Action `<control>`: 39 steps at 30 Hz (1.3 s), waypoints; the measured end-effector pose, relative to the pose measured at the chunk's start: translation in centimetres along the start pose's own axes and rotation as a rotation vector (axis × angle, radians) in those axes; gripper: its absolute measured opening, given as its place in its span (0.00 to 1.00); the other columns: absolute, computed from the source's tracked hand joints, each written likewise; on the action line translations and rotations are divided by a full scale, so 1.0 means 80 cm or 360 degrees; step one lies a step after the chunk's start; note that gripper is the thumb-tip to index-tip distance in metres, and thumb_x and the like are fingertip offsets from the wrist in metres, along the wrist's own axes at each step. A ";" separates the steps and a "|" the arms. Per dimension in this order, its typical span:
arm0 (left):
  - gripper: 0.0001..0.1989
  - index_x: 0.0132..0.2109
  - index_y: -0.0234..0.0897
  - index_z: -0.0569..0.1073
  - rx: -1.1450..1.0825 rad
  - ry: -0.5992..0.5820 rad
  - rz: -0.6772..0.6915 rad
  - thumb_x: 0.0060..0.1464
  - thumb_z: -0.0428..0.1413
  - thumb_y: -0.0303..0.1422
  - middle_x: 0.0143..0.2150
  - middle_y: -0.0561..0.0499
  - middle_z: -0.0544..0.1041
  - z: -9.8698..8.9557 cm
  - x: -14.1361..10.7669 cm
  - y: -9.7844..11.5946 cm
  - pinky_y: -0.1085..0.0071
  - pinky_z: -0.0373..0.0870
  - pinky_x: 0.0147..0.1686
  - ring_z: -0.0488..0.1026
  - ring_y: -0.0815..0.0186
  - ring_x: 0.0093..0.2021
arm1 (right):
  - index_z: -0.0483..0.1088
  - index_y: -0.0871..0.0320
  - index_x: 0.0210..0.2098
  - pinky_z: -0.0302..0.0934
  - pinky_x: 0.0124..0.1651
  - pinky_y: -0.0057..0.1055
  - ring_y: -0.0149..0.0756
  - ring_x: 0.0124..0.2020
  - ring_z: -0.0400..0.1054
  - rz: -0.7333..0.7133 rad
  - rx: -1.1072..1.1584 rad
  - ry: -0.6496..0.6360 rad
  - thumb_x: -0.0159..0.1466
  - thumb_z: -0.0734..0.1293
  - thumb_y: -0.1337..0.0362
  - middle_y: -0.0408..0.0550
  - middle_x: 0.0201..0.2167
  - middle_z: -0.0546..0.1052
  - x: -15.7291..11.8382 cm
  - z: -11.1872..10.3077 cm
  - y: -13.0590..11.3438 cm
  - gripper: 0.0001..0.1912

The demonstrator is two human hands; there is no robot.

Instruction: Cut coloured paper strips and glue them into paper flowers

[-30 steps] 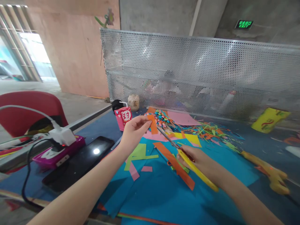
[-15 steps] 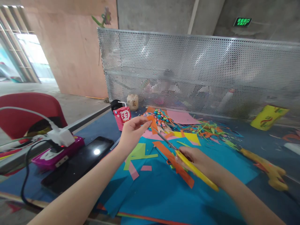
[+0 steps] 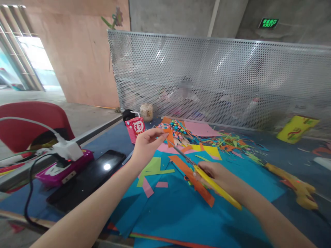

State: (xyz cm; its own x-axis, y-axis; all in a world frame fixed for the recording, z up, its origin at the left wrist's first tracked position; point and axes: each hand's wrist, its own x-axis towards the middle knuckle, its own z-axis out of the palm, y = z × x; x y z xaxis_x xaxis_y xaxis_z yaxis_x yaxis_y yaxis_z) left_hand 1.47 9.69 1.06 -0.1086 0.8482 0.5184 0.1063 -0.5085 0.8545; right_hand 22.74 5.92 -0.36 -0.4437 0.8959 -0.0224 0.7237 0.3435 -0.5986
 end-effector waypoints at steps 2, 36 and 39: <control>0.05 0.28 0.36 0.72 0.0000 0.0012 -0.0008 0.41 0.56 0.33 0.30 0.52 0.74 0.000 0.000 0.000 0.74 0.67 0.30 0.70 0.70 0.30 | 0.52 0.58 0.19 0.43 0.20 0.23 0.25 0.19 0.46 -0.0017 0.0034 0.0004 0.55 0.56 0.48 0.37 0.17 0.53 0.000 0.001 0.001 0.20; 0.04 0.27 0.36 0.72 0.0034 0.0045 -0.0108 0.41 0.56 0.32 0.27 0.52 0.73 0.003 0.000 0.001 0.76 0.63 0.24 0.66 0.73 0.24 | 0.55 0.58 0.21 0.43 0.16 0.22 0.23 0.16 0.50 0.0005 0.0123 -0.0066 0.57 0.55 0.49 0.38 0.16 0.58 -0.005 -0.003 -0.007 0.19; 0.05 0.27 0.36 0.72 0.0031 0.0044 -0.0112 0.40 0.56 0.32 0.27 0.52 0.74 0.003 -0.001 0.003 0.76 0.63 0.24 0.66 0.73 0.25 | 0.55 0.58 0.21 0.42 0.16 0.23 0.23 0.15 0.50 0.0029 0.0116 -0.0071 0.57 0.55 0.48 0.38 0.16 0.58 -0.005 -0.003 -0.007 0.19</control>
State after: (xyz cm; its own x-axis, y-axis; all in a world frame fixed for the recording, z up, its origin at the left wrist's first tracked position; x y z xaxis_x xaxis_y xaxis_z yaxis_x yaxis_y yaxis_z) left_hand 1.75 9.57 1.22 -0.1439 0.8773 0.4578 0.1166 -0.4444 0.8882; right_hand 22.64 5.48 0.14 -0.4549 0.8879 -0.0685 0.6924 0.3042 -0.6542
